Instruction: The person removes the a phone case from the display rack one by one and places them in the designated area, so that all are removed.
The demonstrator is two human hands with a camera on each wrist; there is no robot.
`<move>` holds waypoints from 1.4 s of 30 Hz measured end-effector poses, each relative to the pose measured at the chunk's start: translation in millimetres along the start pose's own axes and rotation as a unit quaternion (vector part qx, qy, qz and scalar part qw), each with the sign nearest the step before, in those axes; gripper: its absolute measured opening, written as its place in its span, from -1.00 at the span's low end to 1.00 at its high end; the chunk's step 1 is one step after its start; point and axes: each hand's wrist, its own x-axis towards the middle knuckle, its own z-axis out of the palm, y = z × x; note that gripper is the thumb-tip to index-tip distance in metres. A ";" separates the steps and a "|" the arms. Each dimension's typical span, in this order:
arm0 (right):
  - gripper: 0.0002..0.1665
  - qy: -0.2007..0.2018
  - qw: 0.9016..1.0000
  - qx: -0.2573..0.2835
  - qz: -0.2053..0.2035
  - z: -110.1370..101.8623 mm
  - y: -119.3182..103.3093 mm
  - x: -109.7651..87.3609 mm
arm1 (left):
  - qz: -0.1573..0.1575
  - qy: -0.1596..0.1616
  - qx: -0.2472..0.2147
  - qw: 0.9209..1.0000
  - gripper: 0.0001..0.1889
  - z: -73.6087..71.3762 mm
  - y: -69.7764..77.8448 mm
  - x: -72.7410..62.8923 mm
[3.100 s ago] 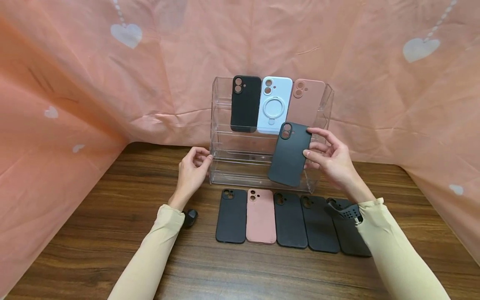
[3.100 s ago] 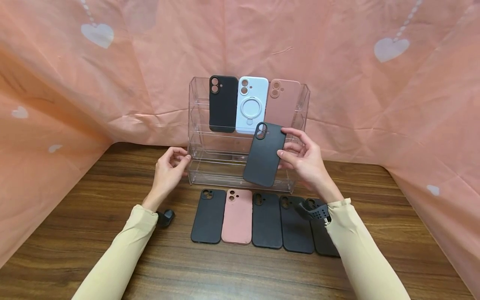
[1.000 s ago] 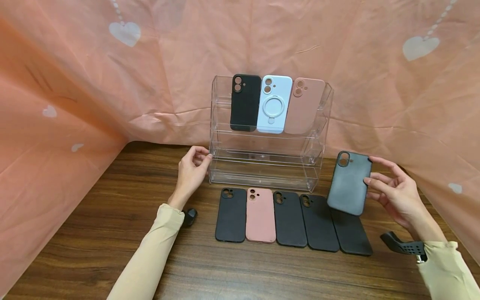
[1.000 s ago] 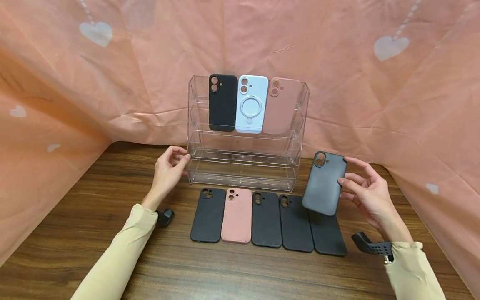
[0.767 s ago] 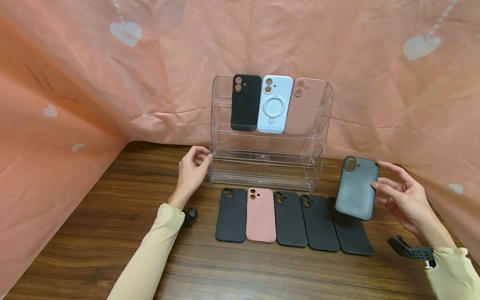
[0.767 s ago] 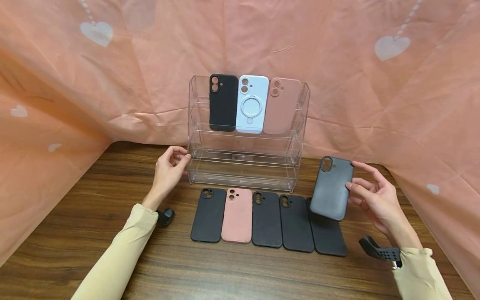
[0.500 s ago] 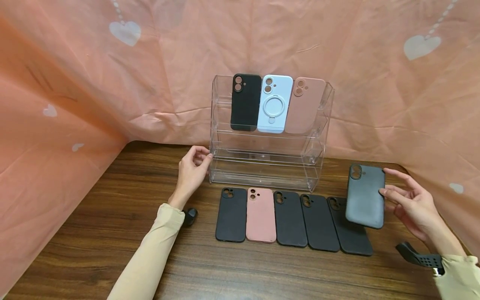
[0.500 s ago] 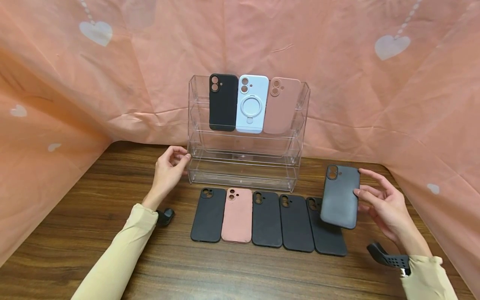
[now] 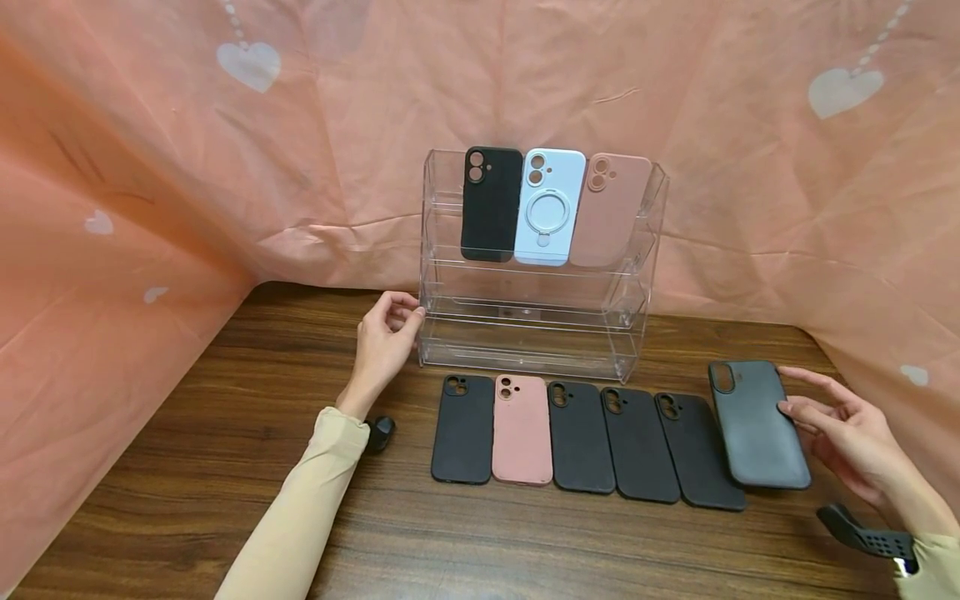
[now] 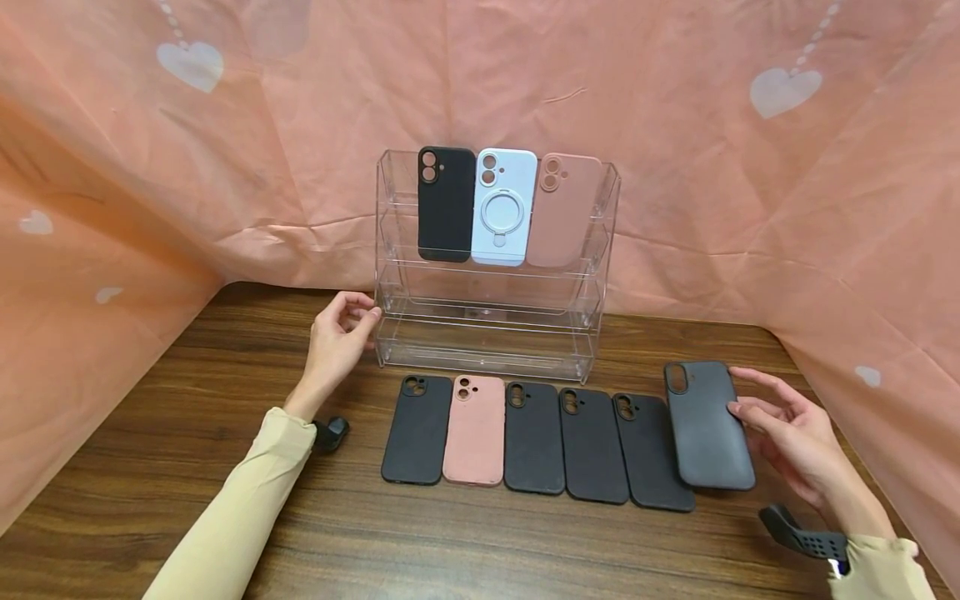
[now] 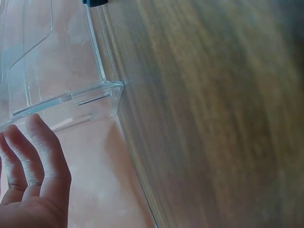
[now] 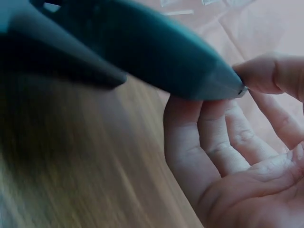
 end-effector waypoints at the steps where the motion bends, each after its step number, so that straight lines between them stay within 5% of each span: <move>1: -0.30 0.001 1.000 -0.007 0.003 -1.6 0.7 -1.5 | 0.000 0.000 0.001 1.000 -0.85 0.1 0.0 0.0; 14: -0.27 -0.023 0.995 -0.081 0.048 -18.6 5.2 -14.0 | -0.003 0.003 0.000 1.000 -0.86 0.6 0.6 0.0; 28: -0.33 0.029 0.959 -0.252 0.129 -17.6 4.7 -19.1 | -0.001 0.003 0.004 1.000 -0.85 0.6 -1.5 1.4; 32: -0.40 0.044 0.932 -0.327 0.148 -10.7 4.5 -15.2 | -0.002 0.002 0.000 1.000 -0.85 0.5 -1.0 0.8; 38: -0.49 0.079 0.852 -0.504 0.122 -2.4 4.5 -12.0 | -0.001 0.000 -0.001 1.000 -0.84 0.3 -0.8 1.0; 42: -0.42 0.097 0.818 -0.559 0.096 2.7 5.5 -12.5 | -0.001 -0.002 -0.002 1.000 -0.84 0.4 -1.0 0.7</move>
